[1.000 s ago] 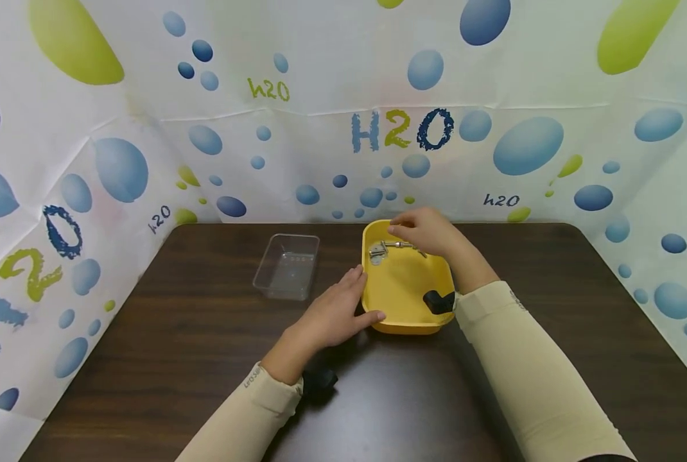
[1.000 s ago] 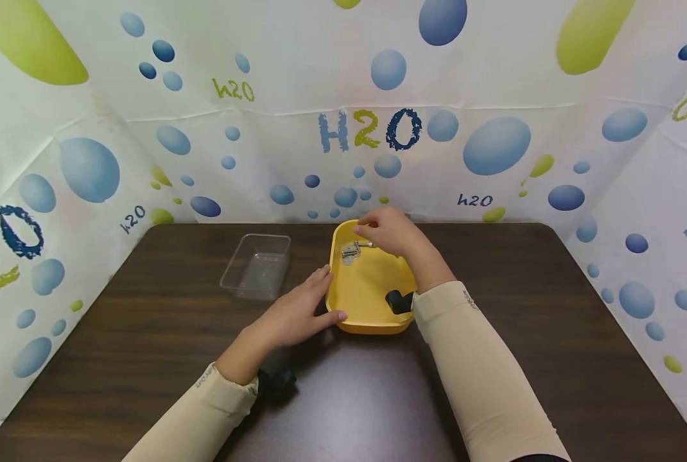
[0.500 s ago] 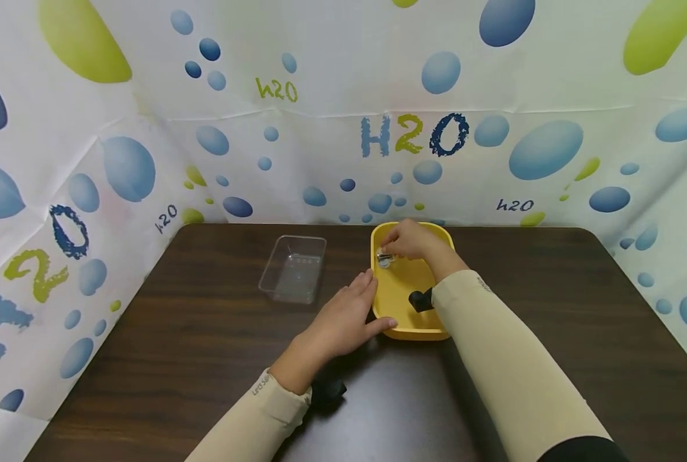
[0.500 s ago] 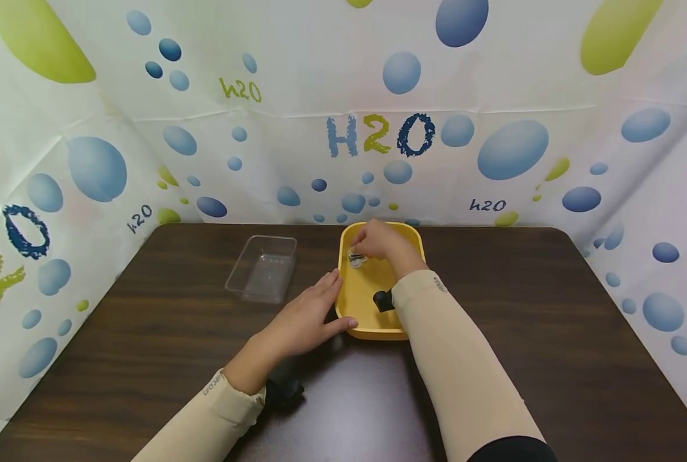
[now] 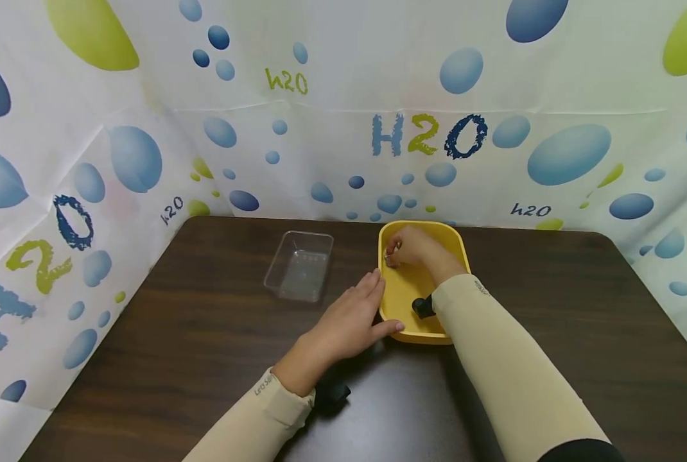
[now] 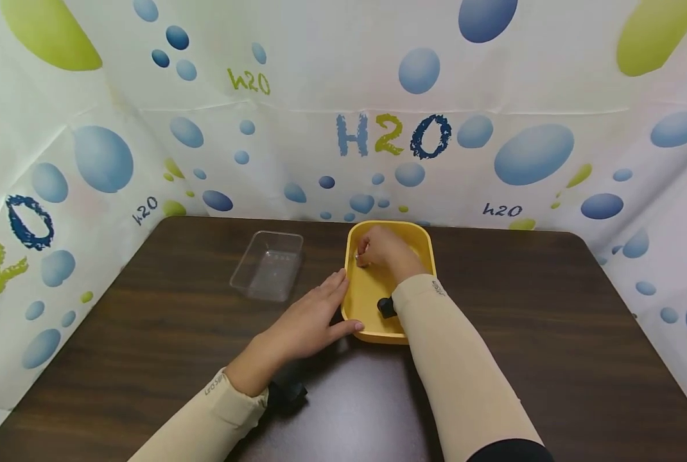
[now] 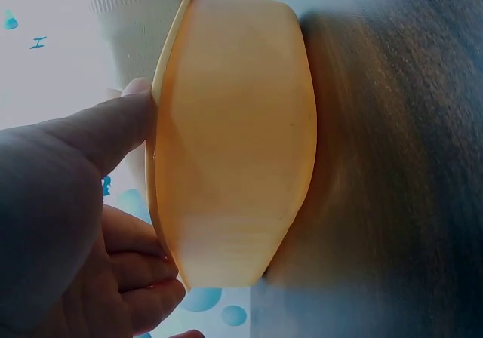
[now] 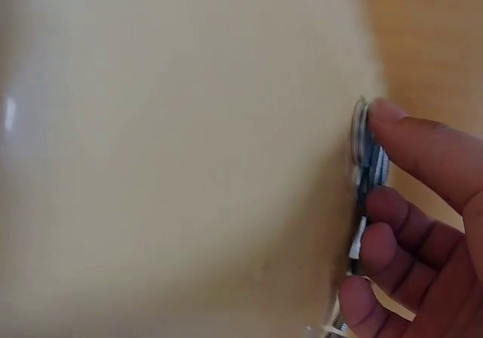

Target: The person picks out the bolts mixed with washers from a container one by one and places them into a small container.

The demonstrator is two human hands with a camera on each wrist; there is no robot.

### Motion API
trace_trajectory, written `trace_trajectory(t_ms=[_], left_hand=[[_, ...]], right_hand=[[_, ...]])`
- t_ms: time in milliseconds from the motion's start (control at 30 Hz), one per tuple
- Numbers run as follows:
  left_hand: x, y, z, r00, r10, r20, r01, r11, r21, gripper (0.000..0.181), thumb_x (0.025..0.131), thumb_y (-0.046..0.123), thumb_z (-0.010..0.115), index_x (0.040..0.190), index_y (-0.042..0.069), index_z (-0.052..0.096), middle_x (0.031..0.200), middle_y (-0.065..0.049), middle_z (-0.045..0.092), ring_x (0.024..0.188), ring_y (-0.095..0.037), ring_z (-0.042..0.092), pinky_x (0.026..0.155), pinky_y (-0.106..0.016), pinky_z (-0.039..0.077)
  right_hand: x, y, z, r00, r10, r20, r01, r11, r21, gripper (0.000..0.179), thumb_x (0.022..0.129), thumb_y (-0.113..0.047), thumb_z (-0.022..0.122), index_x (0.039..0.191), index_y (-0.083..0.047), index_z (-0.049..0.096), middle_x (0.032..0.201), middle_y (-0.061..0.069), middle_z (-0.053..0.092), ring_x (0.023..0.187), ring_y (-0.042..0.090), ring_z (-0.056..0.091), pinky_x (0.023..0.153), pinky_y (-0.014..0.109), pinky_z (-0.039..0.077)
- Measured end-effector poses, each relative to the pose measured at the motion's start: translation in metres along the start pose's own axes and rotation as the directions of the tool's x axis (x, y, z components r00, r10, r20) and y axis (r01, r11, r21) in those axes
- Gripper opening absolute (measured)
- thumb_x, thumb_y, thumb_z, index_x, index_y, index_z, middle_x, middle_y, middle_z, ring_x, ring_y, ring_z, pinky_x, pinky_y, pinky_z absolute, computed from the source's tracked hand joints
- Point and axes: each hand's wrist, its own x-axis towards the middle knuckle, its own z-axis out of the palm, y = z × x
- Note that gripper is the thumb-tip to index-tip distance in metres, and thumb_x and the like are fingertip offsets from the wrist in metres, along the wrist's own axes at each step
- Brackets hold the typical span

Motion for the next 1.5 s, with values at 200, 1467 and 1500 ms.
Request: trace_trajectory(t_ms=[200,1467,1500], left_hand=[[-0.001,0.001,-0.006,1.0,0.021,-0.007,-0.021,1.0,0.019,0.092,0.093,0.061,0.053,0.156,0.002,0.022,0.165,-0.012,0.013,0.152,-0.024,0.016,0.119,-0.047,0.028],[-0.001,-0.004,0.005,1.0,0.021,-0.021,-0.02,1.0,0.013,0.092,0.093,0.062,0.05,0.156,0.002,0.021,0.165,-0.012,0.012,0.152,-0.022,0.015,0.119,-0.042,0.028],[-0.001,-0.004,0.005,1.0,0.017,-0.022,-0.017,1.0,0.014,0.092,0.093,0.063,0.05,0.156,0.002,0.021,0.165,-0.012,0.012,0.152,-0.023,0.015,0.119,-0.043,0.028]], right_hand=[[0.002,-0.001,-0.002,1.0,-0.007,0.008,0.008,1.0,-0.019,0.017,0.086,-0.022,0.077,0.097,-0.01,0.073,0.094,0.005,0.067,0.086,0.021,0.058,0.079,0.029,0.05],[-0.016,-0.013,-0.028,0.999,-0.025,-0.047,0.034,0.98,0.195,0.025,0.09,-0.029,0.072,0.109,-0.013,0.075,0.107,0.007,0.071,0.101,0.025,0.063,0.094,0.041,0.053],[-0.017,-0.014,-0.03,0.999,-0.02,-0.05,0.03,0.978,0.207,0.027,0.09,-0.031,0.072,0.11,-0.013,0.075,0.109,0.007,0.071,0.103,0.026,0.063,0.095,0.043,0.053]])
